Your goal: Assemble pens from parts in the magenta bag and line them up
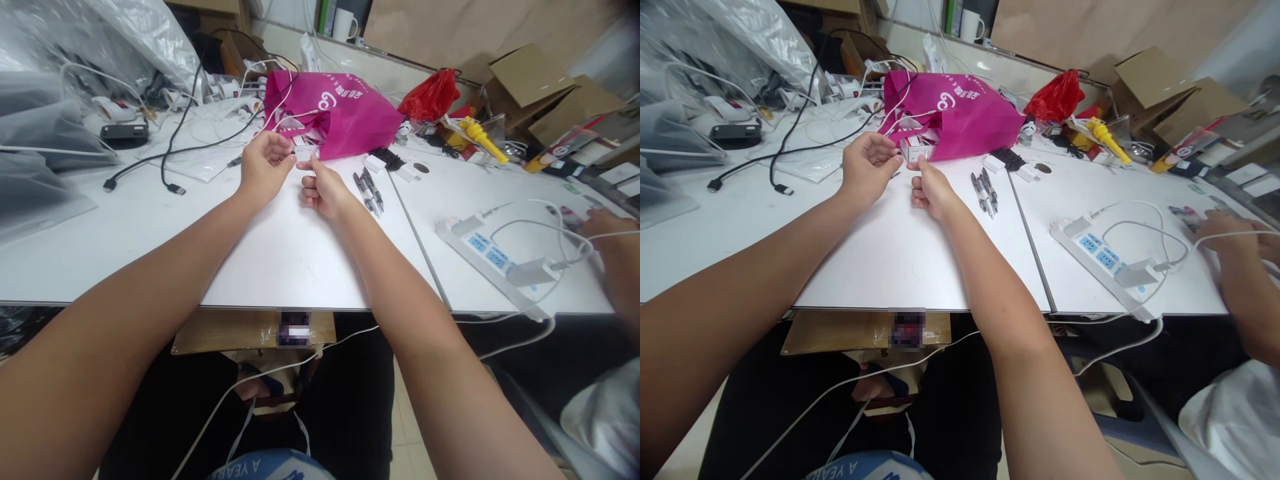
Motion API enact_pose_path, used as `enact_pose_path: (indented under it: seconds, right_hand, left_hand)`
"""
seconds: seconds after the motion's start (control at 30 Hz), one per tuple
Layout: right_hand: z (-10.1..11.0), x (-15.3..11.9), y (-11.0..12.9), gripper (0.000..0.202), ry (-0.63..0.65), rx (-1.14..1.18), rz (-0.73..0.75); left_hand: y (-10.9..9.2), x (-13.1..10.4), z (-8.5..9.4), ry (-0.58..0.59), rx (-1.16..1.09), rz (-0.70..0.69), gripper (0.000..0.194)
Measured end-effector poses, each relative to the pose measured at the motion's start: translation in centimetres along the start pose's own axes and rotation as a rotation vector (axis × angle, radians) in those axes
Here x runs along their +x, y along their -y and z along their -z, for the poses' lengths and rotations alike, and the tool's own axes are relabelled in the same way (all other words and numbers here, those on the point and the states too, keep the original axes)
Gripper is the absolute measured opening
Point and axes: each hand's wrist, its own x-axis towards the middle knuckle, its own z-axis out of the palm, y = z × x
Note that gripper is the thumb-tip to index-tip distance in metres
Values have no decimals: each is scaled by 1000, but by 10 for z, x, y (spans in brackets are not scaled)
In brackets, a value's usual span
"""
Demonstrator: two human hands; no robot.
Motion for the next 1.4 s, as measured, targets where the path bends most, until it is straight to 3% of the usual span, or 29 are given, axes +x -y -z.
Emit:
enact_pose_path:
  seconds: [0.13, 0.3, 0.43, 0.6, 0.8, 0.93, 1.17, 1.4]
  right_hand:
    - [1, 7, -4, 34, -85, -104, 49]
    - [8, 21, -6, 33, -233, -270, 228]
    - [13, 22, -5, 31, -257, -230, 292]
    - [15, 20, -6, 37, -258, -142, 283]
    - [17, 37, -15, 34, -195, -256, 336]
    - [17, 44, -23, 38, -76, -338, 322]
    - [23, 46, -36, 49, 140, -618, 486]
    - [20, 50, -40, 63, 153, -687, 561]
  left_hand:
    - [8, 1, 1, -9, -11, 31, 30]
    - [14, 7, 5, -33, -13, 42, 34]
    - [13, 12, 9, -54, -63, 73, 44]
    - [11, 13, 11, -135, -150, 207, 56]
    - [2, 5, 7, -140, -233, 261, 35]
    - [-2, 3, 7, -125, -260, 288, 30]
    - [-1, 5, 5, -90, -331, 272, 29]
    - [-17, 0, 1, -77, -356, 263, 34]
